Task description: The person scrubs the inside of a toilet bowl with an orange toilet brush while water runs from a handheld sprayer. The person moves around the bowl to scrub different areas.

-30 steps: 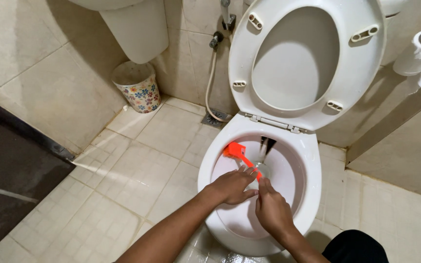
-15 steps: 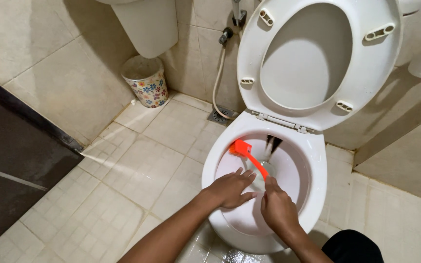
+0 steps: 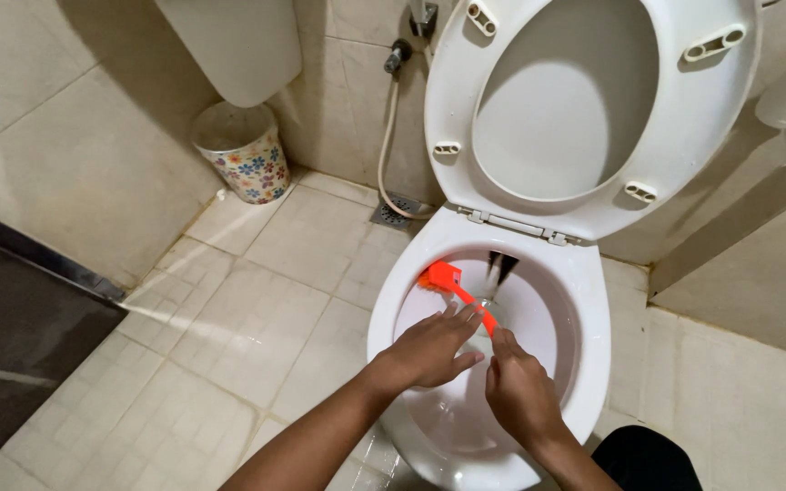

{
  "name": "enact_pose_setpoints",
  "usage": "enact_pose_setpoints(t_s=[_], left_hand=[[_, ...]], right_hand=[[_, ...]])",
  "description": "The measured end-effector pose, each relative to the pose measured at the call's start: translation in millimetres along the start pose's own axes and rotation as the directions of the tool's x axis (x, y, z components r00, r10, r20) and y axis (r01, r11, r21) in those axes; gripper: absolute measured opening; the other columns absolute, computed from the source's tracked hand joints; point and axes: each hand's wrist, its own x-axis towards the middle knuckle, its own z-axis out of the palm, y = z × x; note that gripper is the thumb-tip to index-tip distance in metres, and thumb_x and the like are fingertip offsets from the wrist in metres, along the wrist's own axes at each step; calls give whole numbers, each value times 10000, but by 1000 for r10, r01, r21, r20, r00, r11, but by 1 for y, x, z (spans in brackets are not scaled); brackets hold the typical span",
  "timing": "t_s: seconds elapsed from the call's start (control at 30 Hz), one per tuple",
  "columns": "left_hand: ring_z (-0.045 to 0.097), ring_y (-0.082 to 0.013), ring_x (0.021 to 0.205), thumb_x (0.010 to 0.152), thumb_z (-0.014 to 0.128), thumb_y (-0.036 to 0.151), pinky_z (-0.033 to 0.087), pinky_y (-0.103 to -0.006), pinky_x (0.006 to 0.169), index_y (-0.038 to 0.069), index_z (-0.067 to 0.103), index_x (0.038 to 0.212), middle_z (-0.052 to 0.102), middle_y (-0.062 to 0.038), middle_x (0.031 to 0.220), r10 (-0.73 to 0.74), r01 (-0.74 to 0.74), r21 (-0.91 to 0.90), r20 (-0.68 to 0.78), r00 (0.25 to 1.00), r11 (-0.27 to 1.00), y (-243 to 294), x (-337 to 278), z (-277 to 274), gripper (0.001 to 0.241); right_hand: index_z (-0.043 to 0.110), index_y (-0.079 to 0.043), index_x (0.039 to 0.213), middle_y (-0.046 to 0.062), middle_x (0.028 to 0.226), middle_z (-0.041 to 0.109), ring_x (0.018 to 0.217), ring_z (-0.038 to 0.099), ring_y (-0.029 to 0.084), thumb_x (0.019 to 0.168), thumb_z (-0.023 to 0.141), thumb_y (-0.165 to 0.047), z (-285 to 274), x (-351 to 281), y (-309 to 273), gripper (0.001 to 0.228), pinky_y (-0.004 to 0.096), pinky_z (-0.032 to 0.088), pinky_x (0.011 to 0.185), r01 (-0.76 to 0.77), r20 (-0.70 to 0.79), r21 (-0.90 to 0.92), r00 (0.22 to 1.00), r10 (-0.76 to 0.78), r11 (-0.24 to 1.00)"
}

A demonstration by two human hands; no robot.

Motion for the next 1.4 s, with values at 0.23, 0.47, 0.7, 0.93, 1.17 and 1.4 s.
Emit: enact_pose_setpoints(t_s=[0.23, 0.47, 0.7, 0.93, 1.17, 1.4], left_hand=[[238, -364, 1536, 1002, 543, 415, 239, -463, 1215, 42, 321, 1571, 304, -145, 1650, 56, -57, 25, 50, 997, 998, -14, 21, 5, 716], [297, -381, 1512, 995, 570, 398, 282, -473, 1208, 16, 383, 1534, 378, -176, 1615, 162, -163, 42, 26, 986, 986, -23, 35, -1, 687], [354, -392, 1486, 954, 618, 331, 329, -483, 1174, -33, 417, 1513, 446, -200, 1568, 328, -324, 103, -23, 945, 940, -35, 55, 1, 697], [431, -384, 1441, 982, 651, 323, 366, -510, 1147, -38, 494, 1431, 542, -201, 1469, 419, -392, 193, -121, 900, 899, -34, 67, -6, 597], [528, -407, 1340, 917, 683, 191, 422, -493, 1087, -21, 623, 1311, 648, -191, 1346, 485, -460, 155, -234, 843, 874, -29, 73, -9, 452], [626, -352, 935, 937, 671, 88, 487, -471, 892, -6, 680, 1017, 687, -169, 884, 426, -408, 124, -189, 885, 904, 5, 49, -37, 124]], right_hand=[[475, -22, 1311, 227, 1164, 691, 806, 694, 465, 855, 568, 4, 15, 1, 12, 466, 561, 562, 681, 12, -54, 3, 998, -12, 1000], [458, -93, 1453, 218, 1119, 700, 695, 680, 441, 866, 570, -27, 13, -2, 7, 601, 544, 540, 606, 17, -52, -28, 998, -18, 999], [592, -28, 1310, 251, 909, 708, 718, 678, 450, 884, 573, -54, -16, 8, -1, 427, 530, 537, 617, 0, -66, 79, 998, 5, 997], [617, -28, 1286, 180, 902, 691, 760, 680, 405, 952, 558, -174, -34, 18, 12, 370, 500, 551, 657, -50, -10, -122, 999, 49, 991], [657, -81, 1307, 134, 939, 690, 745, 680, 369, 954, 568, -228, -48, 24, 36, 393, 480, 556, 633, 135, 9, -192, 991, -136, 972], [715, -122, 1147, 102, 986, 684, 794, 688, 353, 935, 606, -271, -59, 17, 30, 281, 481, 556, 670, 61, 71, -249, 996, -44, 967]])
